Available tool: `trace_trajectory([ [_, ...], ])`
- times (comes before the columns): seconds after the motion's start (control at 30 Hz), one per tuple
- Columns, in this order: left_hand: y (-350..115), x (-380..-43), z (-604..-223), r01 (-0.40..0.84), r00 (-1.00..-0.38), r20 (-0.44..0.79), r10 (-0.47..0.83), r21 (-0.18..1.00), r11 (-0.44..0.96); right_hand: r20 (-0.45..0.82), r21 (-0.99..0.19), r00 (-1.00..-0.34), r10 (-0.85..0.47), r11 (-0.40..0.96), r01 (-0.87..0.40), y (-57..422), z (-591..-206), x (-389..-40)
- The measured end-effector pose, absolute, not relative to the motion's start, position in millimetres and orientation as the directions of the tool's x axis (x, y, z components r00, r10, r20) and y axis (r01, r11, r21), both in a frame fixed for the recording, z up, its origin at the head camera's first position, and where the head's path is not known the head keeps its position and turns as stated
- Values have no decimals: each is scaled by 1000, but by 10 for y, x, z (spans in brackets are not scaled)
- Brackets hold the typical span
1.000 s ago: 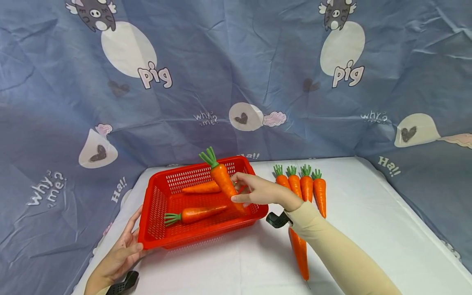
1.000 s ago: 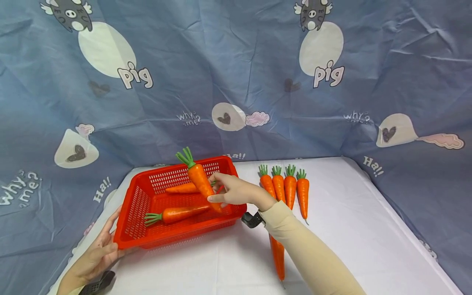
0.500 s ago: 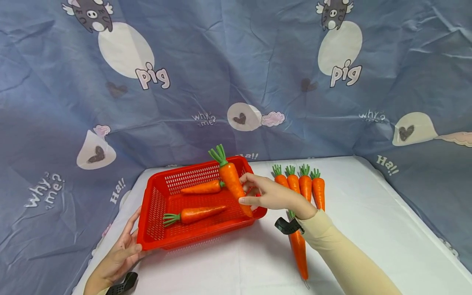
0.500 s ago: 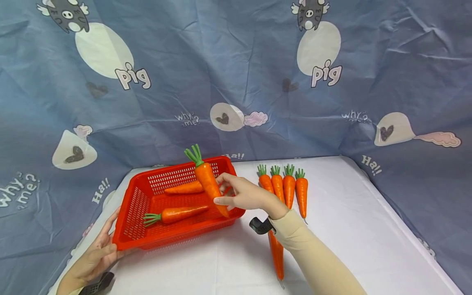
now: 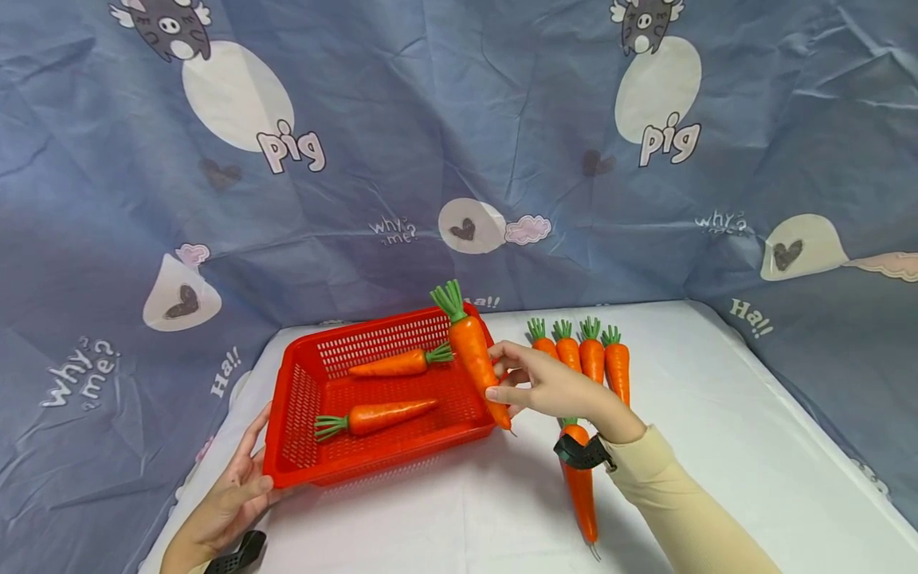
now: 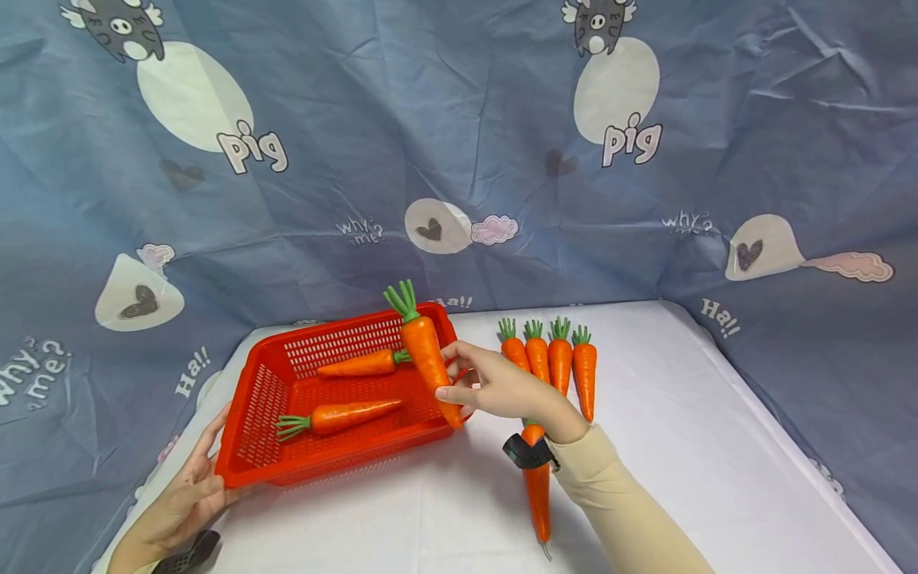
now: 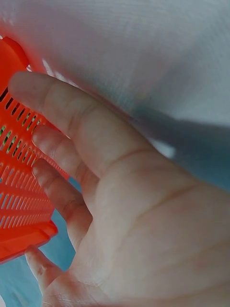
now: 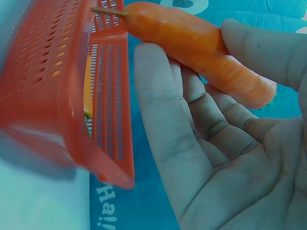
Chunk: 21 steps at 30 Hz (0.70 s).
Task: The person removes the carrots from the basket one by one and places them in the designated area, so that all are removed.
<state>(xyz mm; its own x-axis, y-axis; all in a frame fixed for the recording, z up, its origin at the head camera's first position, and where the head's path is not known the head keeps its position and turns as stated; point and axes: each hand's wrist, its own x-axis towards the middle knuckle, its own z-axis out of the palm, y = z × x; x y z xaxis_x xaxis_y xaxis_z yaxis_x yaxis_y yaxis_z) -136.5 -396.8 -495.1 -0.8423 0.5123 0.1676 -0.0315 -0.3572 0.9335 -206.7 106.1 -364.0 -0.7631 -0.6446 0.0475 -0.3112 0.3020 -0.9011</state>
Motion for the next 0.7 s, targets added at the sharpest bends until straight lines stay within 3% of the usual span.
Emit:
trace_trajectory([
  [0.7,-3962,-1374,-4967,-39,-827,194,527,916,-399,32,-927,-837,-547,297,-229,1501,-3788,-1887],
])
